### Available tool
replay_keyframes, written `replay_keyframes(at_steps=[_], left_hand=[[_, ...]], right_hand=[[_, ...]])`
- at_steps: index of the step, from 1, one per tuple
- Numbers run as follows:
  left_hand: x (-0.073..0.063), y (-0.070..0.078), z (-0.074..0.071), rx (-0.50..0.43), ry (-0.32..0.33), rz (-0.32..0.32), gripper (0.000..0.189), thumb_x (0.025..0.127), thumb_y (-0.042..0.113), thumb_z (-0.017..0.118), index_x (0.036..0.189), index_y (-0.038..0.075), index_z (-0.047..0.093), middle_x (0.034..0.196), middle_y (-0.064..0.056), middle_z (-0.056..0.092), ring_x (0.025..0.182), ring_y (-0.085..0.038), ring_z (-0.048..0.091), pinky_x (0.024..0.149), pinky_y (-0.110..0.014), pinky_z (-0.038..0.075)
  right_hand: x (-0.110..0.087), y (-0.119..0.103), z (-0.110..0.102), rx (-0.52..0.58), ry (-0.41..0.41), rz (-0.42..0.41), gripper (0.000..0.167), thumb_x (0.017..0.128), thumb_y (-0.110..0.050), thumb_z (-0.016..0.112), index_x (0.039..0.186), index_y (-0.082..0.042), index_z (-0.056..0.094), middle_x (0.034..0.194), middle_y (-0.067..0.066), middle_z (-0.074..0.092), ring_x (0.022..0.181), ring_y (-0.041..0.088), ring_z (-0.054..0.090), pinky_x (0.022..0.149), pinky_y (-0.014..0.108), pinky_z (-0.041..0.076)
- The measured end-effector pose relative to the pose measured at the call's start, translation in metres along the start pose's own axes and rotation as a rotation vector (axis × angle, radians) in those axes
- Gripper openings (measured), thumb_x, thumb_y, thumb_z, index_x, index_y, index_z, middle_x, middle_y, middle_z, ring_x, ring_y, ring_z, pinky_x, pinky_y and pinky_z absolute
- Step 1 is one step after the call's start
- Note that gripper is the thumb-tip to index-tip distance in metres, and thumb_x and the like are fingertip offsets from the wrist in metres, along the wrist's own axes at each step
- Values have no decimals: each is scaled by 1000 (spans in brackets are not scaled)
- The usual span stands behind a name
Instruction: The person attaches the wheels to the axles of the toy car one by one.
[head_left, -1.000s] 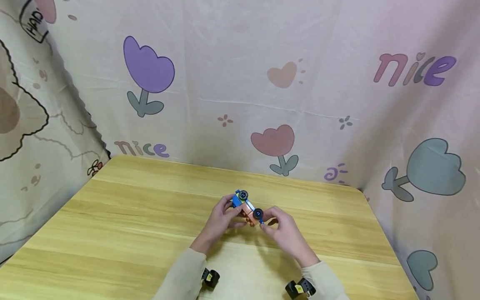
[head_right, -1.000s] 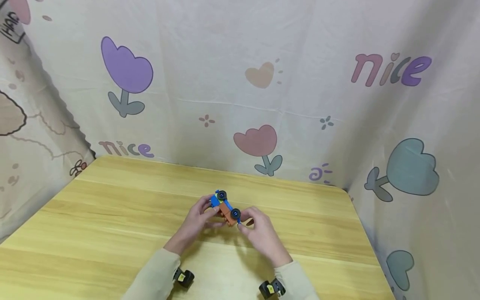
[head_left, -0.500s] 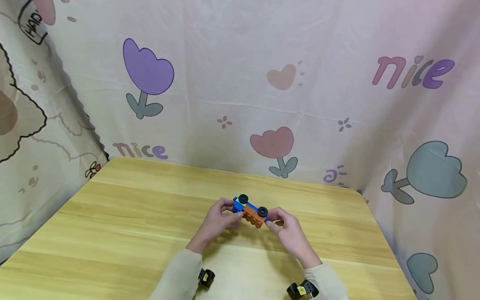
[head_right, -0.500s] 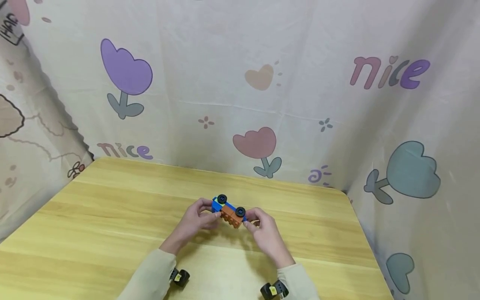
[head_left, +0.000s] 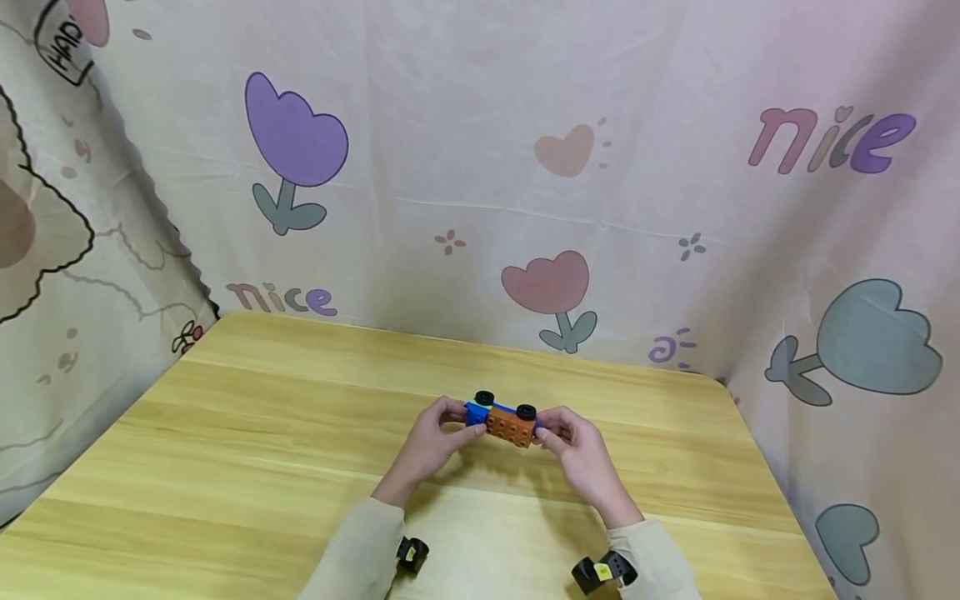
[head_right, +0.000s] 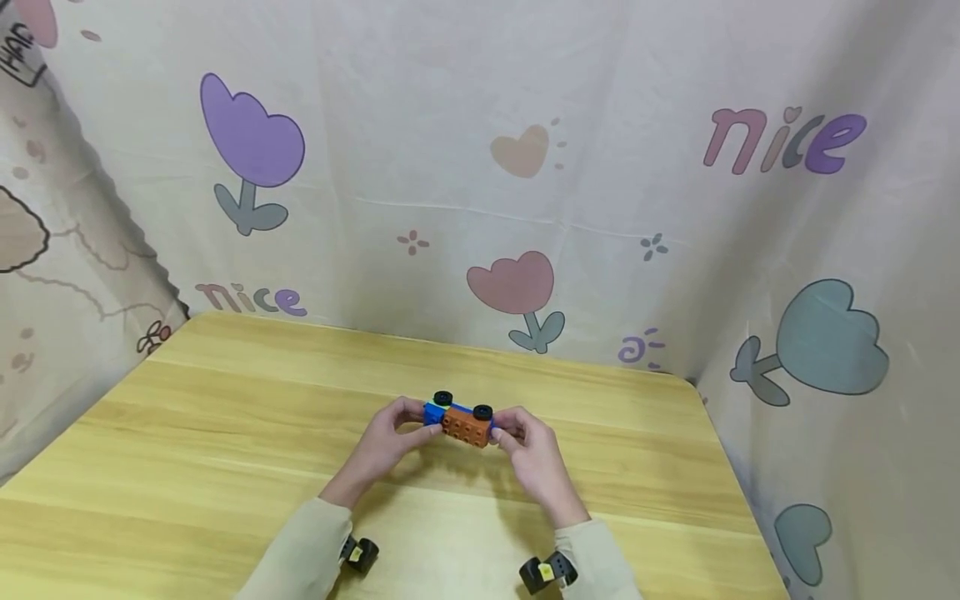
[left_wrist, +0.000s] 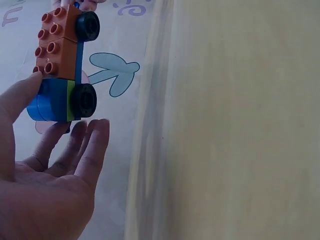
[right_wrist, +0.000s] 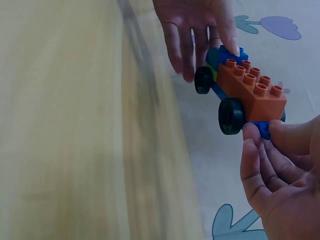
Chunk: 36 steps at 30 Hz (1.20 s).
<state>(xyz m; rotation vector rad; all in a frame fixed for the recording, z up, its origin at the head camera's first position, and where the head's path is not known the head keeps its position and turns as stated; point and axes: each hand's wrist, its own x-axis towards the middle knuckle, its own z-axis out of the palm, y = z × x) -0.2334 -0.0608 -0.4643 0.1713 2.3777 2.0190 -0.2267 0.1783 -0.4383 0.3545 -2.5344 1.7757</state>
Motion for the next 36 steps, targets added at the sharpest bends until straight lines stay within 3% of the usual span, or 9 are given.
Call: replay_keyframes(at_steps=[6, 11, 18, 22, 31, 36], left_hand=[[-2, -1, -1, -43, -21, -12, 38, 86, 29, 78, 104, 3, 57, 114, -12, 59, 109, -30, 59, 83, -40, 53], [-2, 5, 0, -35, -48, -25, 36, 88, 26, 76, 105, 1, 56, 109, -12, 59, 104, -28, 59, 85, -40, 52], [3, 3, 0, -44, -96, -45, 54, 89, 32, 75, 124, 1, 48, 110, -14, 58, 101, -26, 58, 86, -41, 52], [3, 4, 2, -56, -104, -46, 52, 92, 32, 71, 129, 0, 52, 105, -14, 60, 92, -28, 61, 79, -44, 54], [-1, 3, 4, -72, -67, -57, 48, 95, 31, 67, 126, -3, 54, 99, -15, 61, 85, -33, 65, 75, -42, 56], [-2, 7, 6, -90, -35, -52, 44, 97, 32, 65, 126, 1, 55, 96, -16, 60, 80, -37, 66, 73, -45, 57]], right_hand=[[2, 4, 4, -18, 60, 2, 26, 91, 8, 62, 116, 0, 59, 96, 6, 69, 87, 21, 66, 80, 31, 54], [3, 5, 2, -35, 73, 38, 21, 91, 7, 62, 110, -1, 62, 93, 6, 67, 87, 21, 65, 80, 30, 53], [2, 4, -2, -78, 62, 55, 19, 93, 6, 60, 110, -3, 63, 91, 5, 66, 86, 20, 64, 79, 30, 53], [-1, 2, -3, -76, 49, 60, 20, 94, 4, 59, 111, -5, 64, 92, 4, 67, 88, 19, 64, 79, 31, 53], [-6, 4, -3, -82, -40, 35, 31, 94, -15, 67, 123, -6, 61, 106, 2, 65, 99, 18, 60, 88, 36, 50], [-7, 7, -5, -118, -71, 41, 35, 93, -22, 69, 125, -11, 60, 103, -1, 66, 97, 16, 61, 86, 36, 50]])
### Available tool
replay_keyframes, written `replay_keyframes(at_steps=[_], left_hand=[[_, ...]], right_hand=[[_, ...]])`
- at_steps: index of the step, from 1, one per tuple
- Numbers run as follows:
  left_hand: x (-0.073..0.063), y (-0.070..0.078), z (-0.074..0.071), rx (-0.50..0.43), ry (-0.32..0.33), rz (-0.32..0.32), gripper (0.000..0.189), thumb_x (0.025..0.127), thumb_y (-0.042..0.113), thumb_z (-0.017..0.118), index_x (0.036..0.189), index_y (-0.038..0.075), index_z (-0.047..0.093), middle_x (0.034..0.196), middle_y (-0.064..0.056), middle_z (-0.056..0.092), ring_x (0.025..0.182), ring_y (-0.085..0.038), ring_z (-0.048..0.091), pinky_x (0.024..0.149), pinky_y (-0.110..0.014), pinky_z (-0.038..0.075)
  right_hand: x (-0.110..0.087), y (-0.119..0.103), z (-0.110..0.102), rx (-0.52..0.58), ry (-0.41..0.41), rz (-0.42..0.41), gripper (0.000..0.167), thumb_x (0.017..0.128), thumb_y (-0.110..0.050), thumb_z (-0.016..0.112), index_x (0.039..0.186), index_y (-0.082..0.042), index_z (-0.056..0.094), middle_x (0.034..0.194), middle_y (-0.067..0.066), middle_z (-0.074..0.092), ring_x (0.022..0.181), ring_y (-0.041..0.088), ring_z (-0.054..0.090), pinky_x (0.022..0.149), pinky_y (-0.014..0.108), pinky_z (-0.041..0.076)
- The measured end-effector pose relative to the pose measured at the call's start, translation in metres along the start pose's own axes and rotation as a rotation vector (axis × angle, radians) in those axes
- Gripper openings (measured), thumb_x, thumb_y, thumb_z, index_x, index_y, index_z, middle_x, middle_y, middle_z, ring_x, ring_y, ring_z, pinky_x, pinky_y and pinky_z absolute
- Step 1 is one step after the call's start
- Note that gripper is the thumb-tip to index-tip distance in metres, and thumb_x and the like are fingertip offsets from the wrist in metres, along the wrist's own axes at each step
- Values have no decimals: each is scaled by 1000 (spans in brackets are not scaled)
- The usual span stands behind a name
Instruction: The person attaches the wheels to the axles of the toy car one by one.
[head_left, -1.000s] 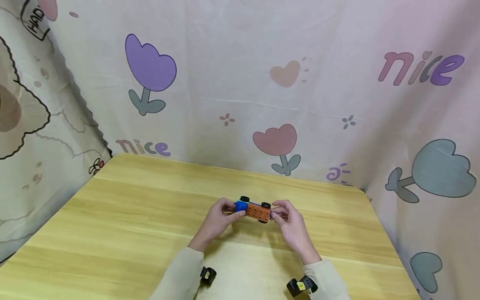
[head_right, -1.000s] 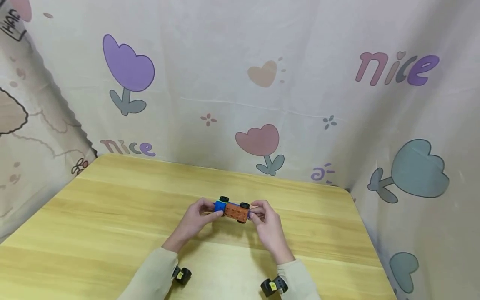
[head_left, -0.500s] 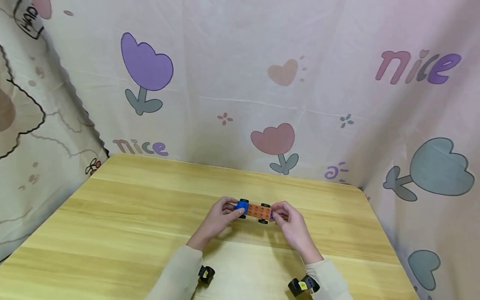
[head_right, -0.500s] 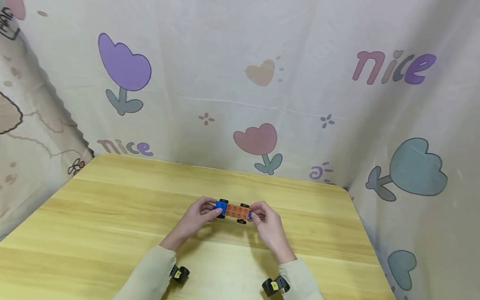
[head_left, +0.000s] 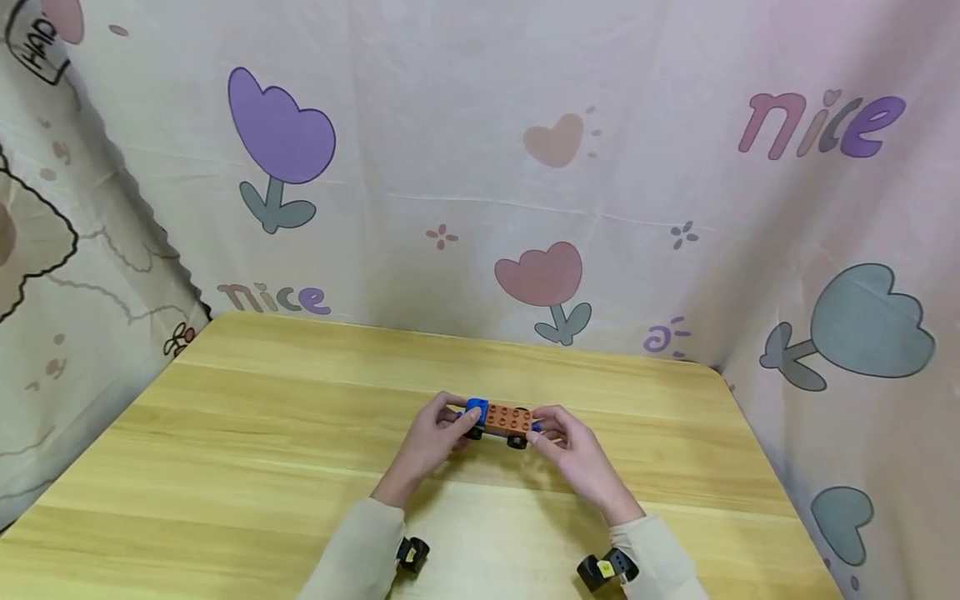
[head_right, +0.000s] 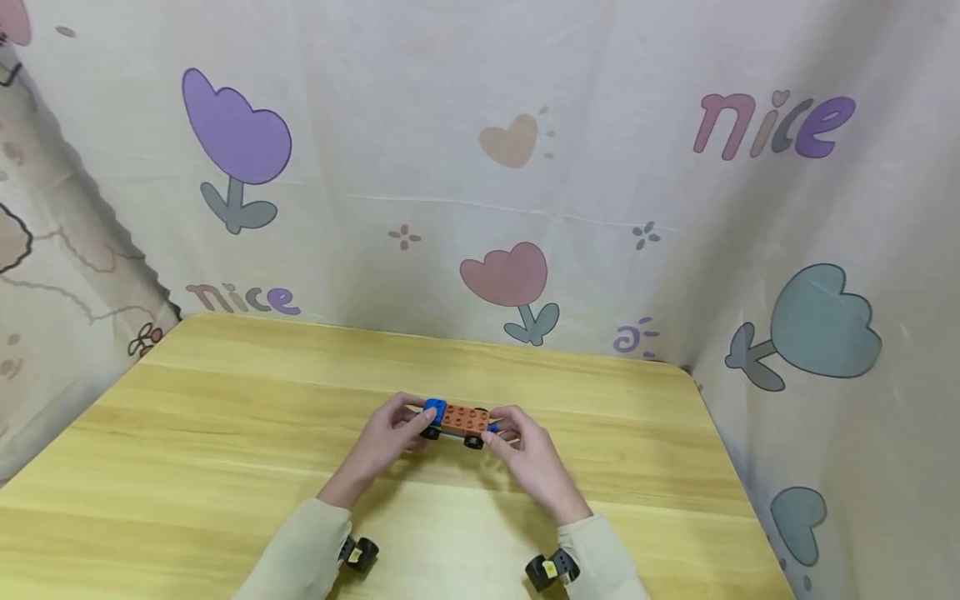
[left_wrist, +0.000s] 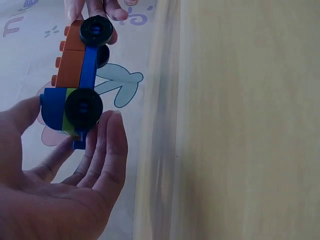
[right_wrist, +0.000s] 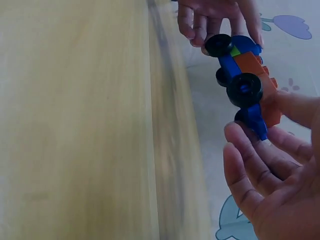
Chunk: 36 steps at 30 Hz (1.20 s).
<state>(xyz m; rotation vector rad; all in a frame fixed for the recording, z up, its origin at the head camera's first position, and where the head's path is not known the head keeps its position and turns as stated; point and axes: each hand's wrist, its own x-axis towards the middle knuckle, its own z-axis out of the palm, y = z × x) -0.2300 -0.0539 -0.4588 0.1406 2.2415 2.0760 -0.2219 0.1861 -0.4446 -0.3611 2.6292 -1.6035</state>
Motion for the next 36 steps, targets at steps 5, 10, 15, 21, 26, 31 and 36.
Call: replay_keyframes(at_steps=[5, 10, 15, 21, 26, 31, 36], left_hand=[[-2, 1, 0, 27, 7, 7, 42, 99, 29, 62, 129, 0, 56, 95, -14, 61, 82, -36, 66, 74, -45, 56], [-1, -1, -1, 58, 15, 17, 38, 100, 23, 59, 131, 1, 57, 96, -13, 61, 84, -33, 66, 75, -41, 57], [-1, -3, -1, 105, 67, 15, 36, 99, 21, 62, 130, 2, 60, 96, -11, 60, 81, -31, 65, 69, -39, 57], [2, -3, 2, 184, 115, 53, 36, 95, 27, 67, 123, 4, 66, 106, -7, 59, 90, -23, 61, 70, -33, 56], [4, -3, 2, 237, 128, 76, 33, 94, 22, 69, 121, 2, 67, 107, -6, 59, 96, -22, 61, 74, -29, 55], [7, -3, 2, 264, 127, 84, 31, 94, 17, 70, 121, 2, 67, 106, -7, 60, 96, -23, 59, 80, -33, 54], [11, -3, 2, 284, 121, 79, 31, 94, 15, 68, 122, 1, 66, 106, -7, 59, 99, -23, 58, 82, -34, 53]], right_hand=[[2, 0, 1, -16, 9, 11, 31, 96, -24, 66, 123, -10, 62, 99, -2, 66, 92, 15, 62, 84, 36, 50], [8, -1, 1, 23, 28, 1, 28, 98, -22, 64, 121, -6, 63, 98, 4, 65, 87, 23, 65, 78, 38, 52], [11, 2, 5, 14, 25, 8, 28, 97, -24, 65, 120, -7, 65, 103, 4, 65, 90, 21, 65, 78, 37, 52], [14, 1, 3, -84, 72, 1, 27, 97, -19, 65, 119, -4, 68, 106, 2, 65, 98, 18, 60, 86, 39, 50], [18, 2, 2, -103, 70, 8, 32, 97, -18, 65, 125, -2, 65, 106, 2, 66, 97, 18, 61, 85, 39, 51], [22, 3, 3, -93, 79, 36, 30, 94, -16, 67, 121, -2, 67, 103, 3, 67, 93, 17, 62, 82, 36, 52], [28, 5, 3, -117, 92, 59, 28, 94, -15, 68, 118, -2, 69, 106, 5, 69, 96, 19, 62, 84, 38, 52]])
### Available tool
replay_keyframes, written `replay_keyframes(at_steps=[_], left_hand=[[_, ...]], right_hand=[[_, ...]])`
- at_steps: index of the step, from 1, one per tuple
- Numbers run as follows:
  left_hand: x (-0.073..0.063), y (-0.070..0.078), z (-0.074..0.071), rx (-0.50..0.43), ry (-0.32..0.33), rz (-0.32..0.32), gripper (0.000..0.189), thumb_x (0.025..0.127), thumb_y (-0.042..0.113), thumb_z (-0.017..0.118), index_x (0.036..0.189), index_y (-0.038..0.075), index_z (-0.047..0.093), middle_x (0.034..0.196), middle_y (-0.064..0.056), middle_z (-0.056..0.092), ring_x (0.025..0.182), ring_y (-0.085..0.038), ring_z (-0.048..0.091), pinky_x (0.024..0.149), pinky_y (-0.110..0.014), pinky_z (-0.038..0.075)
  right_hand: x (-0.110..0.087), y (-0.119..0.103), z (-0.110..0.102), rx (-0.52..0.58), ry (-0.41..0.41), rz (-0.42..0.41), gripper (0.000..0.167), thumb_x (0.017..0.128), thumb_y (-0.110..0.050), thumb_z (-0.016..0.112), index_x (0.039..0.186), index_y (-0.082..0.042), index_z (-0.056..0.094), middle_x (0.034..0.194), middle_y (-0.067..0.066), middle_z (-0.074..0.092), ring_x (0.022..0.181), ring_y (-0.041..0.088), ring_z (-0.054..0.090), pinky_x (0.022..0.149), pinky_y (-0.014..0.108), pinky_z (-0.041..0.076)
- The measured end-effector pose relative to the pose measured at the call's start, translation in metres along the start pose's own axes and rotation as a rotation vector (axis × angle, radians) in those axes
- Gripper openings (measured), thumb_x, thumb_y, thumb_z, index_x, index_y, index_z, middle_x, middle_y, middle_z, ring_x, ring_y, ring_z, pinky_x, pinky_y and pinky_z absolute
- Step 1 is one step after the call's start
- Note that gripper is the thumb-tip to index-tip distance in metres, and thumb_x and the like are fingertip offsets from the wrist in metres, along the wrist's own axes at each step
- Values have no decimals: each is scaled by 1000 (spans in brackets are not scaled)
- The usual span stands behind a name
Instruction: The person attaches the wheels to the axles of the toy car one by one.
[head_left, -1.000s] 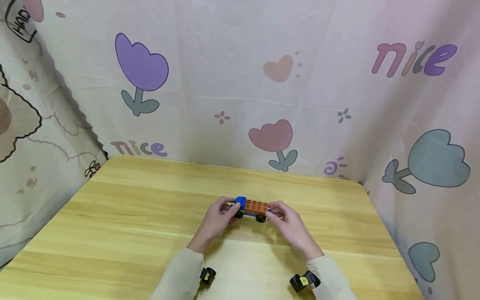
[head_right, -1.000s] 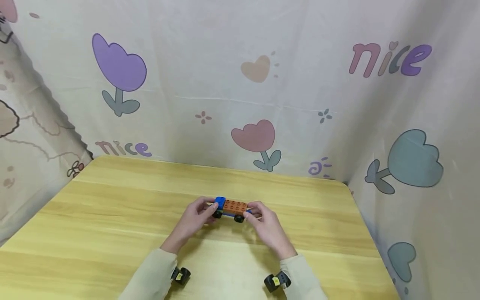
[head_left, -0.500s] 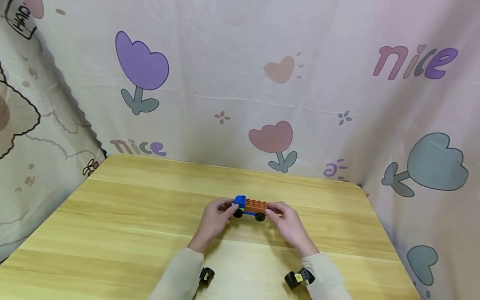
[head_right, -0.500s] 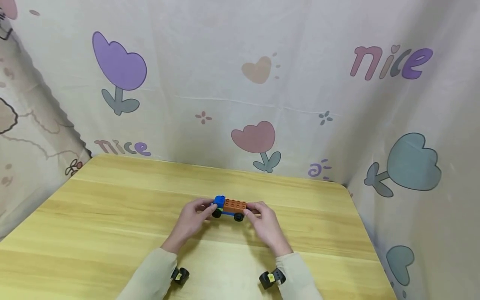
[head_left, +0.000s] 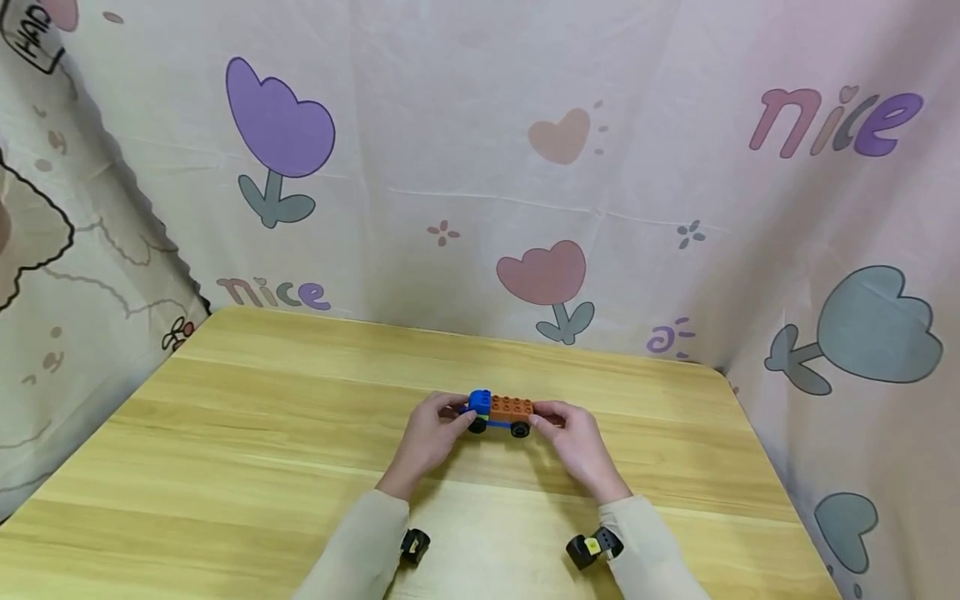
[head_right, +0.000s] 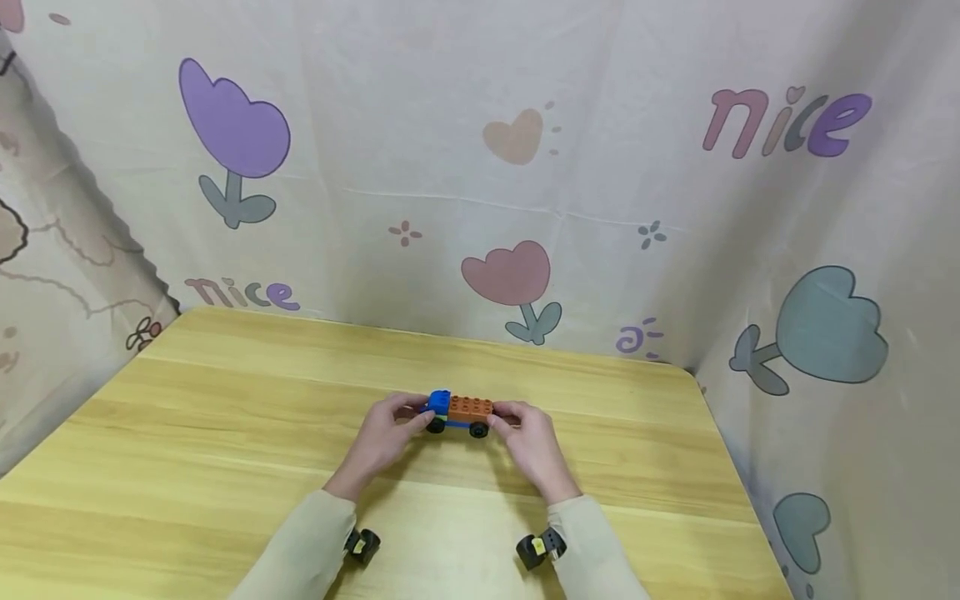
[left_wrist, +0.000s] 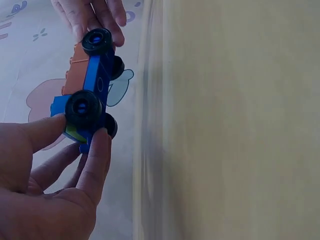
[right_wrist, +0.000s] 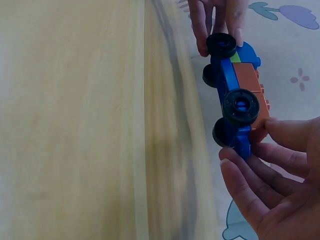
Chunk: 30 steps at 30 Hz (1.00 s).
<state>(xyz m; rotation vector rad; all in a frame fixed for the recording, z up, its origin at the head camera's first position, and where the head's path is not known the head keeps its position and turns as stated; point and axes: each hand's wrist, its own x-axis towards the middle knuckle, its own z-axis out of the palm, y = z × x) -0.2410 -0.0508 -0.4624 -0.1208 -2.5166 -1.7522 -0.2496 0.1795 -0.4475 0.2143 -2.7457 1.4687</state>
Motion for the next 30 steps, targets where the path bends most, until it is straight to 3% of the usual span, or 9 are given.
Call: replay_keyframes(at_steps=[7, 21, 30], left_hand=[[13, 1, -1, 27, 11, -28, 33, 95, 9, 66, 126, 1, 65, 107, -6, 58, 101, -25, 59, 83, -36, 53], [54, 10, -3, 97, -18, -89, 38, 95, 3, 60, 132, -5, 58, 125, -17, 54, 110, -29, 56, 91, -40, 50], [71, 10, 0, 103, -35, -91, 40, 92, -1, 61, 131, -7, 58, 130, -17, 53, 113, -31, 56, 94, -42, 48]], right_hand=[[16, 2, 3, 35, 6, 21, 29, 94, -18, 68, 119, -4, 70, 111, 6, 69, 102, 21, 63, 89, 39, 51], [50, 1, 4, 7, 38, 4, 24, 94, -21, 69, 113, -7, 74, 105, 3, 71, 94, 17, 64, 81, 36, 53], [66, 8, 5, -13, 37, -17, 25, 92, -16, 70, 113, -2, 72, 105, 7, 70, 97, 21, 64, 86, 38, 52]])
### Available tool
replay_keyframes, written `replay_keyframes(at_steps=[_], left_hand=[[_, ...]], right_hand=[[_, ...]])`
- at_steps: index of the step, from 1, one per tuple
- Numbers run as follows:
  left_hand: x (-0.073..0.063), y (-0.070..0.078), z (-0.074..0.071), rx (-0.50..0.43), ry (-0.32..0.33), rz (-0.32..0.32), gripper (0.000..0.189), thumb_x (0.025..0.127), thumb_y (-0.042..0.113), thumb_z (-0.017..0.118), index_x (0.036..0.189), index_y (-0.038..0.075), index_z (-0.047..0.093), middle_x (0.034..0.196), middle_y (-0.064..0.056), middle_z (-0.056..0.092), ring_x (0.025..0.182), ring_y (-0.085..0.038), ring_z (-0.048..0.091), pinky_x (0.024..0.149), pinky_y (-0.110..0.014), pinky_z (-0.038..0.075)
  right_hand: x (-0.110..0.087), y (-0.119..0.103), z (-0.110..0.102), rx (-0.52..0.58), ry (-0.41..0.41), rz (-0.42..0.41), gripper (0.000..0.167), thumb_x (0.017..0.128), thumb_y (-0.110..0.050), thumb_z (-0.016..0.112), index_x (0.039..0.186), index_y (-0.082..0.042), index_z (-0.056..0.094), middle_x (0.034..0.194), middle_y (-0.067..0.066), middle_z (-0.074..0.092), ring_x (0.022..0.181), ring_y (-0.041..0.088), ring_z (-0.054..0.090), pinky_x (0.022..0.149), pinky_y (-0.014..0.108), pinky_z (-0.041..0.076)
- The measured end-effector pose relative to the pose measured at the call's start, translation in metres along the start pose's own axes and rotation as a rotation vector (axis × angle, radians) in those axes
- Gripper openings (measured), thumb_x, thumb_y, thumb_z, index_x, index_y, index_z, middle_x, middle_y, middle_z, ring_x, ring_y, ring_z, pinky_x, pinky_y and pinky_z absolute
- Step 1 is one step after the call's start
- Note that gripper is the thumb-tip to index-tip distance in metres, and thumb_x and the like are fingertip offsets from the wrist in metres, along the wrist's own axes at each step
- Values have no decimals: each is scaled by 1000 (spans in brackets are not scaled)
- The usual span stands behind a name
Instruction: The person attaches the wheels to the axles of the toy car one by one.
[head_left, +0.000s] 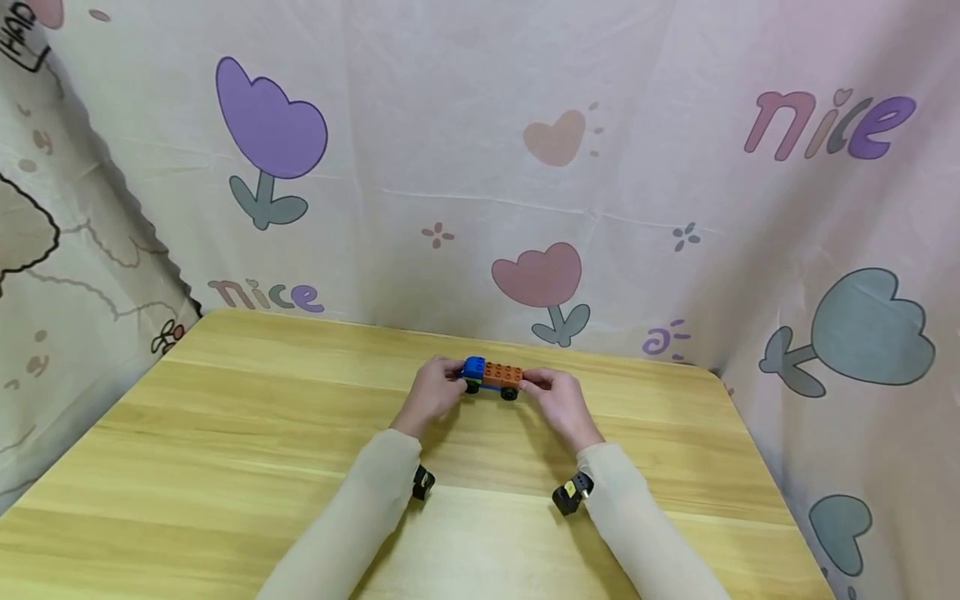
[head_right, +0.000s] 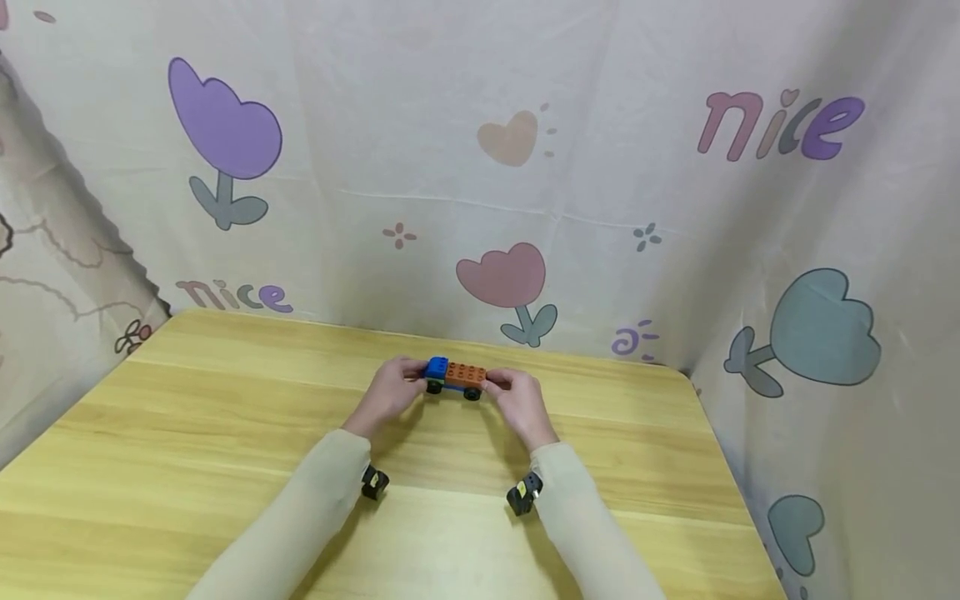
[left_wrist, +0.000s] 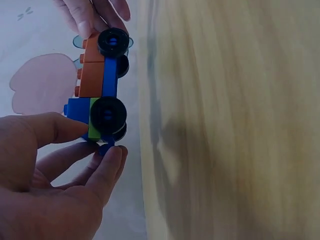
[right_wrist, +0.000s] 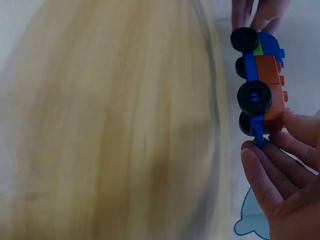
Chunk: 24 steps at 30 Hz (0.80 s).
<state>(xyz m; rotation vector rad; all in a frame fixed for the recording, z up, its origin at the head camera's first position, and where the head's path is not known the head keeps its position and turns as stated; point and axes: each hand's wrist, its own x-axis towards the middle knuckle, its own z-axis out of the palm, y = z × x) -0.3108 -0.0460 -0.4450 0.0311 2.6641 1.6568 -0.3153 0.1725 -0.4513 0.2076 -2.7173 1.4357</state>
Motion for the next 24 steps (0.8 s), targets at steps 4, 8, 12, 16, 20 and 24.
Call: replay_keyframes(at_steps=[4, 8, 12, 16, 20, 24], left_hand=[[4, -1, 1, 6, -21, -31, 39, 92, 1, 61, 131, -7, 58, 131, -19, 55, 116, -32, 55, 96, -43, 47], [7, -4, 2, 10, -38, -57, 39, 93, 2, 61, 131, -7, 58, 129, -21, 58, 117, -31, 55, 97, -43, 46], [9, -7, 2, 18, -56, -62, 39, 93, 2, 62, 130, -9, 58, 127, -22, 60, 111, -29, 58, 93, -42, 48], [10, -9, 4, 23, -65, -57, 39, 92, 2, 62, 130, -10, 58, 125, -22, 61, 108, -28, 58, 93, -42, 48], [10, -10, 5, 25, -73, -53, 41, 93, 2, 62, 131, -9, 56, 127, -23, 59, 112, -30, 57, 95, -43, 47], [9, -11, 0, 74, -131, -27, 51, 92, 8, 63, 139, -7, 48, 137, -22, 51, 123, -35, 51, 101, -48, 42]], right_hand=[[4, 4, 4, -22, -7, 16, 25, 92, -15, 71, 114, -2, 71, 104, 6, 70, 96, 21, 64, 86, 37, 52], [7, 5, 7, -20, -20, 13, 24, 92, -14, 70, 112, -2, 71, 102, 7, 70, 95, 22, 64, 86, 39, 51], [10, 7, 9, -52, -31, 3, 22, 92, -14, 70, 110, -2, 72, 100, 6, 70, 93, 22, 64, 85, 40, 51], [12, 9, 9, -83, -31, 12, 21, 93, -17, 70, 109, -3, 73, 99, 5, 70, 92, 20, 63, 85, 40, 51], [12, 12, 9, -83, -38, 18, 23, 93, -18, 70, 110, -4, 72, 101, 5, 70, 95, 21, 63, 87, 41, 50], [9, 14, 6, -72, -42, 27, 28, 94, -21, 69, 115, -3, 71, 107, 8, 69, 100, 24, 63, 90, 42, 49]])
